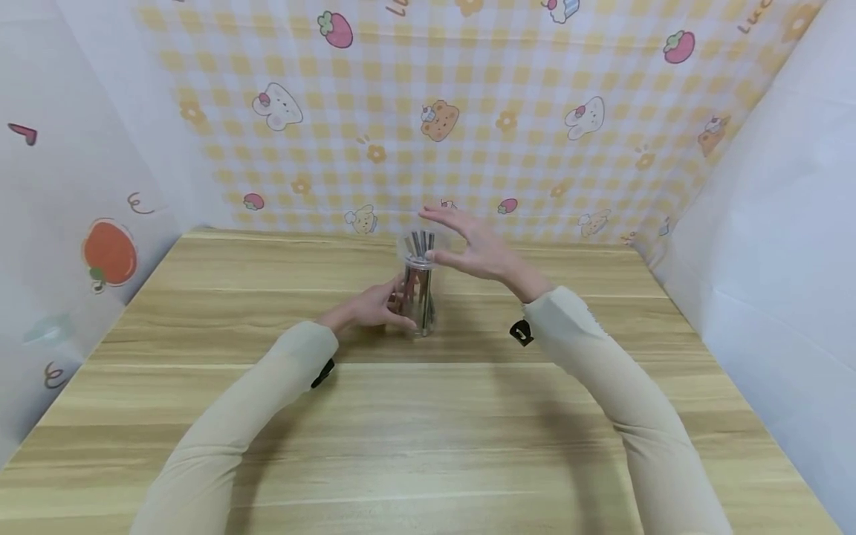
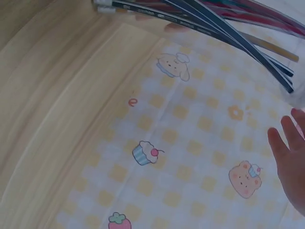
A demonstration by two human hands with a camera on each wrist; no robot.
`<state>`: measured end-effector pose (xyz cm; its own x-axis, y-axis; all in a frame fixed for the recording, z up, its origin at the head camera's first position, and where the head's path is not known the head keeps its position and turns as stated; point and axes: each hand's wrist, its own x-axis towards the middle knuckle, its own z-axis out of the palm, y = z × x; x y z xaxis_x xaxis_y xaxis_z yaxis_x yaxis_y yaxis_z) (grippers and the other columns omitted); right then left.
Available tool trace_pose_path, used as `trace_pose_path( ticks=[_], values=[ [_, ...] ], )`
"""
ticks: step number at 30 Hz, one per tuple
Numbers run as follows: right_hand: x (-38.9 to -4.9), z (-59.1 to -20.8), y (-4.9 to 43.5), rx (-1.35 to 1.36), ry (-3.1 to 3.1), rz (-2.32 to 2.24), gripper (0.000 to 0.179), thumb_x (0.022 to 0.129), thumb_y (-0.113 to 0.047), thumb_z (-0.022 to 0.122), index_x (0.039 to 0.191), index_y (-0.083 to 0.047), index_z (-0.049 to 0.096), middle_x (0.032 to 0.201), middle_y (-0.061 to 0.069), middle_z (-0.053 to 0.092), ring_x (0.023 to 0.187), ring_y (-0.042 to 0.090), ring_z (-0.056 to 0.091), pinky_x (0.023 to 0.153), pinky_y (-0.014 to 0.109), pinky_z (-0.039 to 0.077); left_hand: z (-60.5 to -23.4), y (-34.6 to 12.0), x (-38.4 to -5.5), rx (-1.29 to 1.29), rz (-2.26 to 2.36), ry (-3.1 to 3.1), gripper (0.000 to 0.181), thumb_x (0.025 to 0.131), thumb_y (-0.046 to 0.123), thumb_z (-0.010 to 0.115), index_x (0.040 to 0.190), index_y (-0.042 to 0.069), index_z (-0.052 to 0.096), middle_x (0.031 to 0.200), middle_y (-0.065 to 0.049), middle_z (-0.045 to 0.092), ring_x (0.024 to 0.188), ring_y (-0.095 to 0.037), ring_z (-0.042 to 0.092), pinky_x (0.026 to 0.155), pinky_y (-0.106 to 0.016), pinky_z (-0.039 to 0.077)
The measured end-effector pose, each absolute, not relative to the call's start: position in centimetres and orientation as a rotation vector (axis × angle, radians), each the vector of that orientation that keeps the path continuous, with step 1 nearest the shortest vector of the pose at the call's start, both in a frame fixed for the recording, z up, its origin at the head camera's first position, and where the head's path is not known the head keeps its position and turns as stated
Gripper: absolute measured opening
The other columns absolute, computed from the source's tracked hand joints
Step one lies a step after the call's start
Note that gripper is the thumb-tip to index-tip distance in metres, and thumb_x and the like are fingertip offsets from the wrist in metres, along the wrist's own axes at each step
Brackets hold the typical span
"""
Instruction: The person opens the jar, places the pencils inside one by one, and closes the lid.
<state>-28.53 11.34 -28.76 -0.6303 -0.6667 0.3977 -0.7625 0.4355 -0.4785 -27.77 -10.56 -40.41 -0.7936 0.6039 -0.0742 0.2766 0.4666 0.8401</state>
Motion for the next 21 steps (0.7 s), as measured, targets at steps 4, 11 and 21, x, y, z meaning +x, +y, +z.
trace_pose_path(
  ticks=[4,11,21],
  values=[
    [-28.6,-29.3,11.0,1.311,-2.575,0.975,0.059,0.080,-0.036,0.061,0.131,-0.014,0.042,0.134,0.001,0.038,0.120,0.013,0.033,0.097,0.033,0.029,-40.4,-10.5,-27.7,0.759,1.267,2.344,0.099,0.071,0.024,0.075,0.142,0.023,0.005,0.128,-0.016,0.041,0.115,-0.029,0.040,0.095,-0.040,0.032],
    [-28.7,-29.3,10.7,1.325,-2.544,0.950,0.058,0.078,-0.036,0.065,0.127,-0.011,0.048,0.125,0.008,0.047,0.111,0.019,0.043,0.089,0.033,0.037,-40.4,-10.5,-27.7,0.759,1.271,2.344,0.101,0.071,0.024,0.075,0.142,0.024,0.004,0.129,-0.016,0.040,0.115,-0.028,0.039,0.096,-0.041,0.031],
    [-28.9,-28.6,9.2,1.270,-2.654,0.734,0.063,0.075,-0.049,0.062,0.121,-0.010,0.048,0.108,0.003,0.042,0.101,0.018,0.042,0.085,0.032,0.037,-40.5,-10.7,-27.8,0.782,1.223,2.393,0.101,0.070,0.029,0.075,0.142,0.026,0.004,0.127,-0.012,0.044,0.111,-0.024,0.044,0.094,-0.039,0.033]
  ],
)
